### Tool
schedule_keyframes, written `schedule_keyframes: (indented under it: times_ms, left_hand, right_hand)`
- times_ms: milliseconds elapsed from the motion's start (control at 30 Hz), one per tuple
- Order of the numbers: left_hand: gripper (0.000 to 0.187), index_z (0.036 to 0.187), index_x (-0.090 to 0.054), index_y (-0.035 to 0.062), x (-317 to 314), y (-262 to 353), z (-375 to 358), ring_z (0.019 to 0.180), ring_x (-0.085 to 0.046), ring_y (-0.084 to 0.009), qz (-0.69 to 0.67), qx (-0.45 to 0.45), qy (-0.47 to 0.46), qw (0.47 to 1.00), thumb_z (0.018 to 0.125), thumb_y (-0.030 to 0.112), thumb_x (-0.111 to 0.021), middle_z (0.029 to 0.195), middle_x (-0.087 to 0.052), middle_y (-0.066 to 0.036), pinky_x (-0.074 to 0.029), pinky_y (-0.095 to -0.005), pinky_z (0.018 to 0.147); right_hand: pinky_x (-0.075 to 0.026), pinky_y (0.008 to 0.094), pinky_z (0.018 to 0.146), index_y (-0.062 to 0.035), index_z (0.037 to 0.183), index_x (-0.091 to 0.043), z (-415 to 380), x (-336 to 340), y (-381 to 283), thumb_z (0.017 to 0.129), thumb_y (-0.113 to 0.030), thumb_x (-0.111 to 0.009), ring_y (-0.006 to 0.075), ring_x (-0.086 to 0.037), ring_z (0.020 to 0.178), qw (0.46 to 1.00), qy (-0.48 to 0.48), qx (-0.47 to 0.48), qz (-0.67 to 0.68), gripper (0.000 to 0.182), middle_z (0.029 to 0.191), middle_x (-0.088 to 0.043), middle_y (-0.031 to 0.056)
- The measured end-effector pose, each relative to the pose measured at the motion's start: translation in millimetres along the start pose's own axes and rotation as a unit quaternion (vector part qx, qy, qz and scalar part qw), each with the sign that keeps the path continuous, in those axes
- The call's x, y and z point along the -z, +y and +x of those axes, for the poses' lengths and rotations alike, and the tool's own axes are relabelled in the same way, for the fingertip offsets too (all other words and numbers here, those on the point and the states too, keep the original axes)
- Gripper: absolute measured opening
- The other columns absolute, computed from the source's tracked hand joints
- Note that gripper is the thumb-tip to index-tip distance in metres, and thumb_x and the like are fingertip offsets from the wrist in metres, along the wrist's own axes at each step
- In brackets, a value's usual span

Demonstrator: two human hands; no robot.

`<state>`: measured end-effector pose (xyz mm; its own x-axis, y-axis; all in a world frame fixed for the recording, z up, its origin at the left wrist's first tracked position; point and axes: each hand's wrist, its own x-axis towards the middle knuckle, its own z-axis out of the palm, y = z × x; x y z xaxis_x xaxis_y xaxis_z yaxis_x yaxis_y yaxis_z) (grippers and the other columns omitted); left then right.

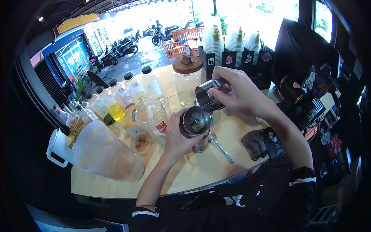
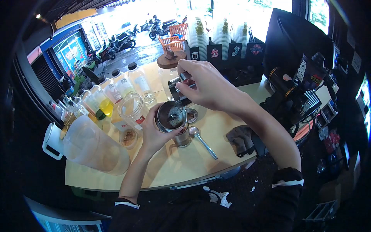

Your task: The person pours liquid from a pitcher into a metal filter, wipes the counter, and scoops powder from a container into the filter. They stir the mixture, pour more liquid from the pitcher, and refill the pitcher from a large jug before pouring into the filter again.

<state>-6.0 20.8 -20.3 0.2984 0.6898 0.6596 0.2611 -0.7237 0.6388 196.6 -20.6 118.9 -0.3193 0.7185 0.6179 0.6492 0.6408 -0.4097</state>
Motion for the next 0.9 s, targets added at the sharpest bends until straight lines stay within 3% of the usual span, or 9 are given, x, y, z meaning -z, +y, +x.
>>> schedule_keyframes:
  times_ms: [100, 533, 633, 700, 800, 900]
  left_hand:
    - [0.083, 0.123, -0.046, -0.0010, 1, 0, 0, 0.106, -0.061, -0.0216, 0.037, -0.012, -0.013, 0.999, 0.055, 0.018, -0.089, 0.113, -0.061, -0.014, -0.047, -0.0330, 0.095]
    - [0.083, 0.123, -0.046, 0.0006, -3, -4, -3, 0.100, -0.060, -0.0256, 0.091, -0.039, 0.006, 0.995, 0.055, 0.024, -0.088, 0.110, -0.058, -0.014, -0.048, -0.0359, 0.087]
    - [0.083, 0.122, -0.048, 0.0021, 1, 2, -2, 0.098, -0.059, -0.0267, 0.111, -0.048, 0.010, 0.993, 0.054, 0.029, -0.088, 0.108, -0.059, -0.013, -0.042, -0.0383, 0.089]
    - [0.082, 0.122, -0.049, 0.0062, 6, 15, -3, 0.106, -0.056, -0.0256, 0.134, -0.003, -0.007, 0.991, 0.055, 0.035, -0.086, 0.113, -0.059, -0.009, -0.031, -0.0443, 0.097]
    - [0.082, 0.120, -0.052, 0.0055, 9, 18, 1, 0.098, -0.059, -0.0251, 0.139, -0.024, -0.006, 0.990, 0.053, 0.037, -0.087, 0.104, -0.064, -0.009, -0.034, -0.0379, 0.093]
    - [0.079, 0.117, -0.055, 0.0057, 11, 20, 3, 0.096, -0.061, -0.0242, 0.124, -0.009, -0.017, 0.992, 0.052, 0.039, -0.086, 0.102, -0.066, -0.008, -0.035, -0.0373, 0.093]
  right_hand:
    - [-0.043, 0.0275, 0.055, 0.0011, 0.083, -0.046, 1, -2, -2, 0.083, -0.011, -0.064, 0.0125, -0.058, 0.062, 1.000, 0.006, 0.013, -0.005, 0.022, 0.067, -0.052, 0.0091]
    - [-0.043, 0.0279, 0.053, 0.0010, 0.084, -0.044, 6, -16, -16, 0.085, -0.012, -0.064, 0.0141, -0.059, 0.061, 0.998, -0.017, 0.043, 0.039, 0.024, 0.064, -0.048, 0.0075]
    - [-0.041, 0.0270, 0.053, 0.0009, 0.084, -0.044, 5, -12, -17, 0.084, -0.010, -0.064, 0.0126, -0.056, 0.060, 0.999, -0.011, 0.046, 0.003, 0.023, 0.064, -0.047, 0.0066]
    - [-0.041, 0.0269, 0.053, 0.0007, 0.084, -0.044, 5, -14, -10, 0.085, -0.009, -0.064, 0.0119, -0.057, 0.060, 0.999, -0.002, 0.045, 0.016, 0.022, 0.065, -0.047, 0.0065]
    - [-0.042, 0.0267, 0.053, 0.0006, 0.084, -0.044, 4, -10, -8, 0.085, -0.008, -0.063, 0.0109, -0.060, 0.064, 1.000, -0.002, 0.023, 0.018, 0.021, 0.068, -0.049, 0.0067]
    - [-0.044, 0.0265, 0.054, 0.0009, 0.085, -0.043, 4, -11, -2, 0.086, -0.007, -0.062, 0.0113, -0.064, 0.068, 1.000, -0.005, 0.005, 0.023, 0.020, 0.070, -0.050, 0.0075]
